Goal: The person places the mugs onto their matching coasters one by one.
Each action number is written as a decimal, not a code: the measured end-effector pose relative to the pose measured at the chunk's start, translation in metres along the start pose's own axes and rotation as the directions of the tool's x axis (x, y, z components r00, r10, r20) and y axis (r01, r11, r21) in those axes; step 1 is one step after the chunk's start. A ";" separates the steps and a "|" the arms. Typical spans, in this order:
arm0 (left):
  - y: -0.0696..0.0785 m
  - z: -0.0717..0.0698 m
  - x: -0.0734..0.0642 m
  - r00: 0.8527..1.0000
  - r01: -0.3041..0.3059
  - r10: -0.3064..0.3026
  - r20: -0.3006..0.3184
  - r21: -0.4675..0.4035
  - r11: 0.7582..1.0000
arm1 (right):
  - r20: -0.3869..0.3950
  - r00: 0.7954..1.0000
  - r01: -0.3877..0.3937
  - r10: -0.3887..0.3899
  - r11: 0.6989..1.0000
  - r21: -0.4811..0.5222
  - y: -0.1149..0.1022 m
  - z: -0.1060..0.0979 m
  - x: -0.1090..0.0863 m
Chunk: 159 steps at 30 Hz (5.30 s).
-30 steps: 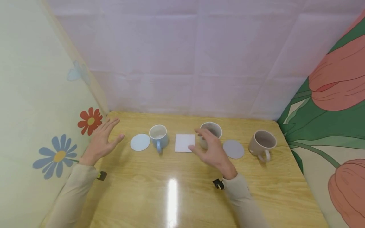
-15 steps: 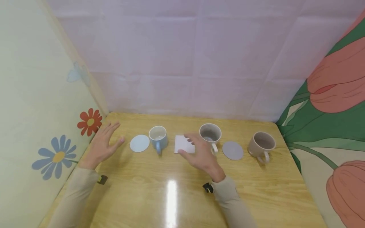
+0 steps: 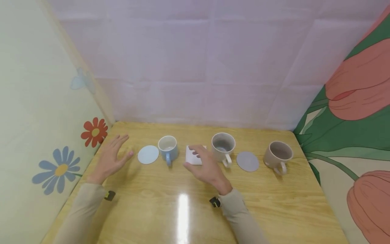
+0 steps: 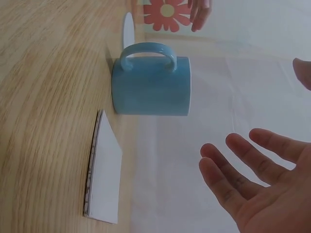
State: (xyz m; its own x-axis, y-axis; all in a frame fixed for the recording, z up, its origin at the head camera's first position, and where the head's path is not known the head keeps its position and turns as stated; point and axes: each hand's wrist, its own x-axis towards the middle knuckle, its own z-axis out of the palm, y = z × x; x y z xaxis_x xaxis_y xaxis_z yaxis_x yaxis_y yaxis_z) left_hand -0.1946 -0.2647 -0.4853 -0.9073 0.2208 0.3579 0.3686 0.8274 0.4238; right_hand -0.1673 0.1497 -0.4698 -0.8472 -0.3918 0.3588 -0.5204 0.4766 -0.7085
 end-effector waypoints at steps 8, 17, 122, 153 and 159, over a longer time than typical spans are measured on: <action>-0.005 0.008 -0.002 1.000 -0.013 0.013 -0.011 -0.007 1.000 | 0.007 0.999 -0.033 0.032 0.996 0.087 0.002 0.006 0.002; -0.003 0.016 -0.006 1.000 0.010 -0.010 0.025 -0.020 1.000 | 0.004 1.000 -0.026 0.026 0.991 0.128 0.010 0.013 -0.003; -0.031 0.057 -0.001 0.897 0.040 0.002 0.442 -0.086 0.995 | 0.187 0.932 -0.360 0.309 0.746 0.561 0.014 0.121 0.030; -0.052 0.072 -0.006 0.908 0.053 0.027 0.417 -0.179 0.982 | 0.065 0.963 -0.268 0.263 0.898 0.349 0.003 0.109 0.033; -0.049 0.072 -0.009 0.923 0.036 0.035 0.384 -0.176 0.984 | 0.070 0.968 -0.251 0.241 0.909 0.334 0.001 0.107 0.036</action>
State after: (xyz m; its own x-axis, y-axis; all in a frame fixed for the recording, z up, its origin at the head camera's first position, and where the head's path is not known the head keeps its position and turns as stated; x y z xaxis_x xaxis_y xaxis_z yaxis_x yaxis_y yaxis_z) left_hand -0.2195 -0.2698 -0.5692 -0.9021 0.4308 0.0260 0.3655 0.7307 0.5766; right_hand -0.1864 0.0515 -0.5227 -0.9382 -0.3194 0.1336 -0.2248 0.2686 -0.9367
